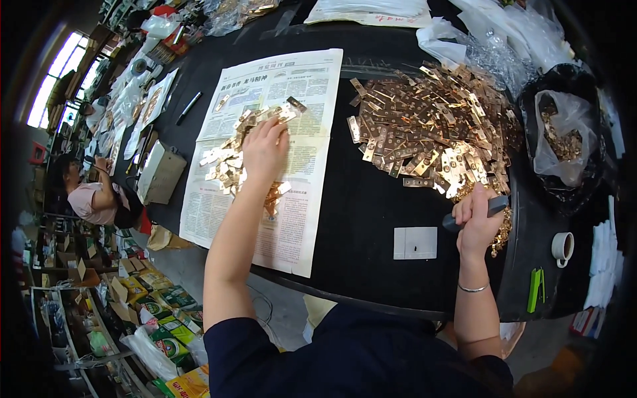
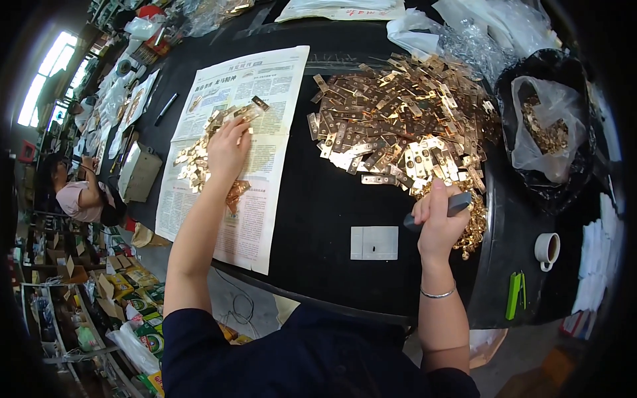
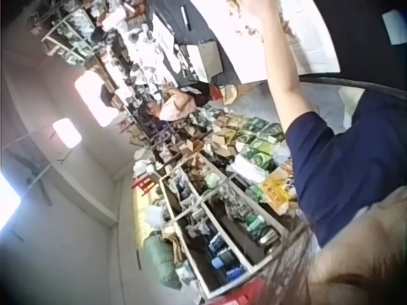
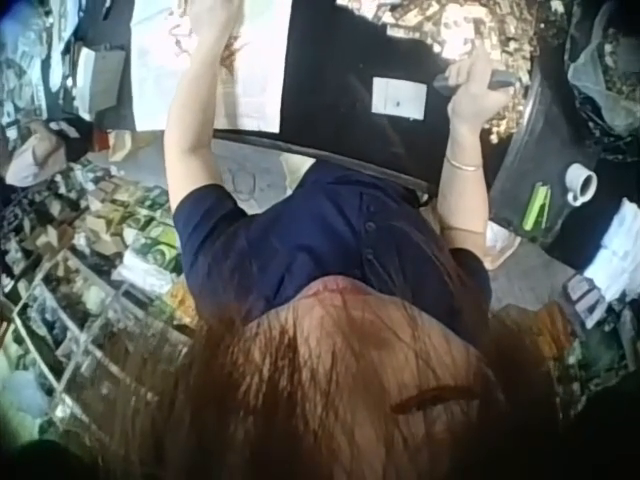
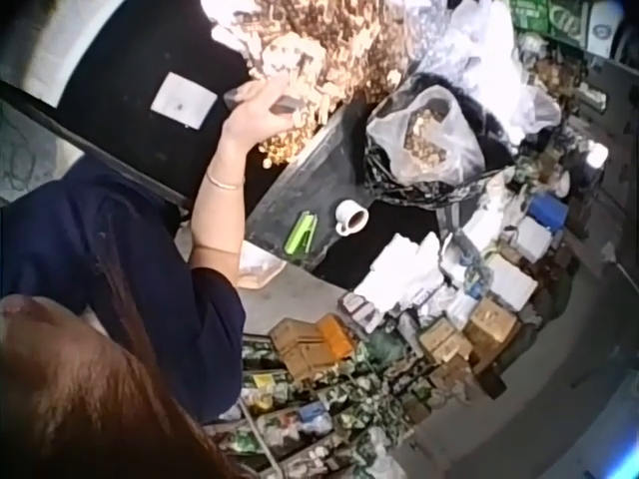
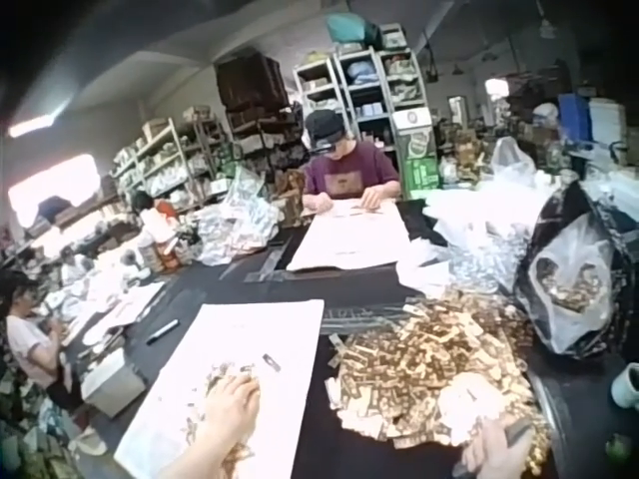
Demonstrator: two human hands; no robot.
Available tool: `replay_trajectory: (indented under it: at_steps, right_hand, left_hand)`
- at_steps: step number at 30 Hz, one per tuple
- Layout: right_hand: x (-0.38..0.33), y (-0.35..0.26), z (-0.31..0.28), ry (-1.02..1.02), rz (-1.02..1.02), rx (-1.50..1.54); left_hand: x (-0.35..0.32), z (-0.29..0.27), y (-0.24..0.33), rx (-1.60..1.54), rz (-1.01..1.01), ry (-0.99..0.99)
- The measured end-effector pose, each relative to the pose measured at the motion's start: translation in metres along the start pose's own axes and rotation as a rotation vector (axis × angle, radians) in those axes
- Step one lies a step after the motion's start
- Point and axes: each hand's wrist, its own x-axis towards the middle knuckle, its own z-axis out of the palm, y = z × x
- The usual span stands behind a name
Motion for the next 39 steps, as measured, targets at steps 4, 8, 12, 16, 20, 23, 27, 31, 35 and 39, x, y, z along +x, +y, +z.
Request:
replay_trajectory:
  at_steps: [4,8,12,16,20,23,27,31,35,39]
  right_hand:
    - [0.001,-0.001,0.0,-0.008,-0.008,0.03]
    - [0.0,-0.003,0.001,-0.017,0.014,-0.007]
    - [0.0,-0.004,0.006,-0.094,0.038,-0.142]
    - [0.002,0.001,-0.002,-0.178,0.023,-0.256]
    - [0.006,0.003,0.0,-0.207,0.013,-0.197]
    - [0.007,0.002,0.003,-0.194,0.032,-0.166]
    - [0.006,0.0,0.002,-0.176,0.053,-0.16]
    - [0.004,-0.001,0.002,-0.144,0.035,-0.142]
    - [0.003,-0.009,-0.002,-0.146,0.061,-0.209]
    - [0.001,-0.042,-0.008,-0.225,0.066,-0.394]
  left_hand:
    - [-0.012,-0.01,-0.025,0.013,0.004,-0.013]
    - [-0.017,-0.027,-0.03,0.061,0.031,-0.053]
    - [-0.016,-0.046,0.019,-0.019,0.043,-0.01]
    - [0.0,-0.053,0.1,-0.526,-0.052,-0.254]
    - [0.011,-0.031,0.145,-0.603,-0.076,-0.214]
    - [0.031,0.004,0.159,-0.525,-0.125,-0.127]
    - [0.054,0.015,0.175,-0.448,-0.252,-0.249]
    - [0.054,0.016,0.179,-0.517,-0.293,-0.282]
    - [0.03,0.008,0.172,-0.722,-0.237,-0.356]
    - [0.014,-0.031,0.182,-0.673,-0.131,-0.424]
